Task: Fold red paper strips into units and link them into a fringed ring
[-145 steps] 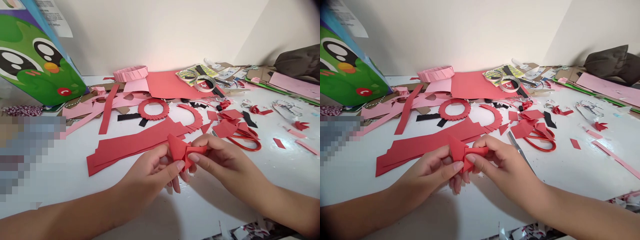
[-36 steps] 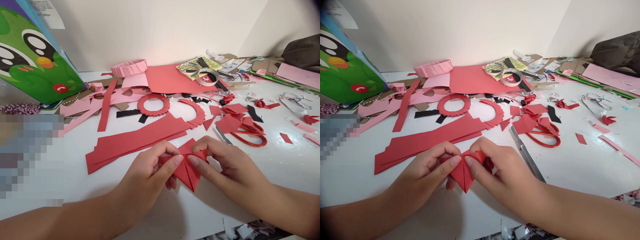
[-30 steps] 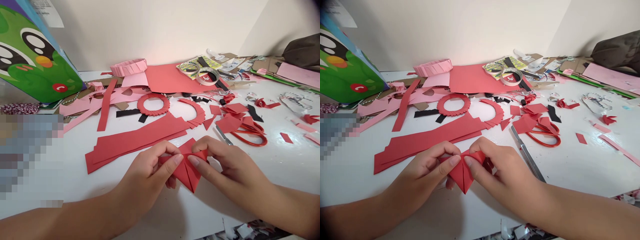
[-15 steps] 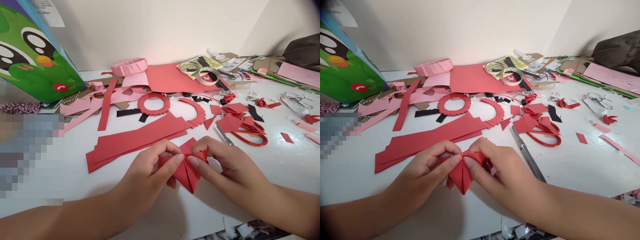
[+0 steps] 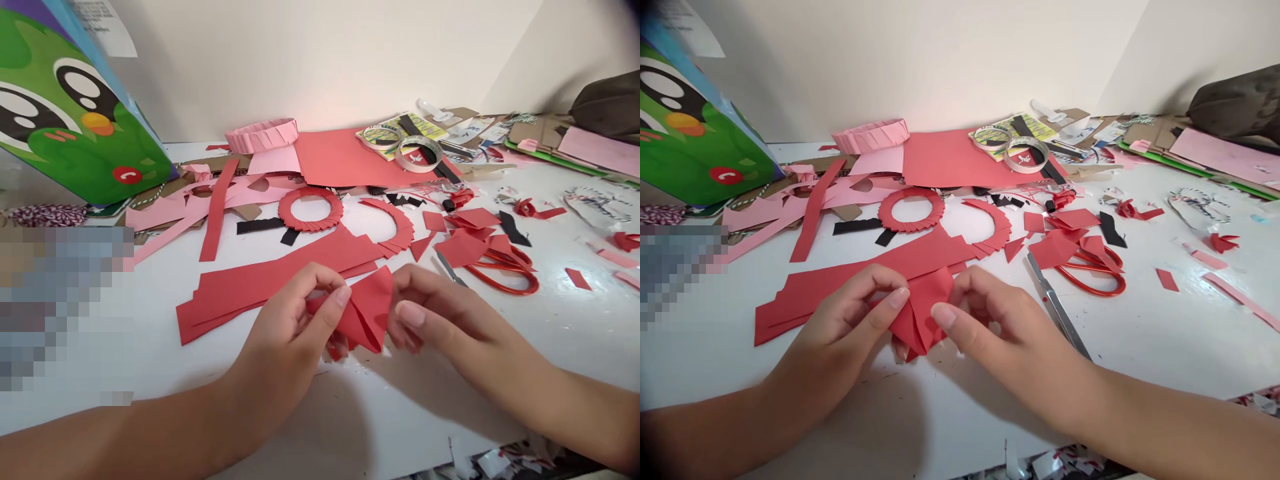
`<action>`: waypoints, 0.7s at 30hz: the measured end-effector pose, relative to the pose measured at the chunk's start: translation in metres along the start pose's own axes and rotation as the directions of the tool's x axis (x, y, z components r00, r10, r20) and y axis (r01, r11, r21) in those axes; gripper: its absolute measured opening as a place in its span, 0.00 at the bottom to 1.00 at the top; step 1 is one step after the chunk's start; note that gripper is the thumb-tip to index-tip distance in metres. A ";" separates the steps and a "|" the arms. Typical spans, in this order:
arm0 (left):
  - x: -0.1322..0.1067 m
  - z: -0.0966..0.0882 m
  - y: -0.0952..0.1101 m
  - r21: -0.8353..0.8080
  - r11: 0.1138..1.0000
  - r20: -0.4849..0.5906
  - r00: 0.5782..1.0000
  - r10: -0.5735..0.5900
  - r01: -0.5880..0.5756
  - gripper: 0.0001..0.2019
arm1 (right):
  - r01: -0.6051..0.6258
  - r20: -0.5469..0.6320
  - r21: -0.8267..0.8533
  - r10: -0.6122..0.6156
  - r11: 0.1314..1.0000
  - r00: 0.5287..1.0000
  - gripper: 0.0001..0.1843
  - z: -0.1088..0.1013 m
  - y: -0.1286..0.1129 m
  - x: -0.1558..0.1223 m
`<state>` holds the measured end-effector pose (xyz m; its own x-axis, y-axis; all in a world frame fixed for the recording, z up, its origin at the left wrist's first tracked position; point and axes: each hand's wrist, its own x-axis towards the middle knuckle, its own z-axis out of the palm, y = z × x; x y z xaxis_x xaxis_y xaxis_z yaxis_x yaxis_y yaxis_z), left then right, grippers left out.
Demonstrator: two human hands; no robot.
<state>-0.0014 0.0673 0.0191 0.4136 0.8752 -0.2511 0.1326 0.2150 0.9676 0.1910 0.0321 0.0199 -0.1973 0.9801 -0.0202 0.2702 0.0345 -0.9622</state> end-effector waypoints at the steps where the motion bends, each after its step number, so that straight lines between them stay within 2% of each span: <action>1: 0.000 0.000 -0.001 0.003 1.000 -0.015 1.000 0.009 -0.009 0.11 | -0.023 0.055 -0.001 0.023 1.000 0.998 0.16 0.000 -0.002 0.001; 4: 0.000 -0.001 -0.002 0.016 0.999 -0.021 0.999 0.041 -0.040 0.10 | -0.067 0.172 -0.007 0.067 0.998 0.983 0.19 0.000 -0.005 0.004; 9: -0.001 -0.002 -0.001 0.002 0.998 -0.004 0.998 0.061 -0.061 0.09 | -0.092 0.218 0.116 0.065 0.989 0.974 0.14 0.000 -0.002 0.007; 16: 0.000 -0.003 0.000 -0.012 0.998 0.051 0.997 -0.054 0.055 0.10 | -0.154 0.172 0.272 0.109 0.950 0.979 0.14 -0.006 0.002 0.009; 21: -0.002 -0.004 -0.003 0.016 1.000 0.101 0.994 -0.029 0.027 0.11 | -0.091 0.036 0.189 0.086 0.978 0.996 0.06 -0.011 0.005 0.008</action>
<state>-0.0062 0.0670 0.0172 0.4988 0.8201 -0.2803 0.1579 0.2320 0.9598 0.2010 0.0426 0.0182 -0.2069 0.9719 -0.1125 0.1036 -0.0926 -0.9903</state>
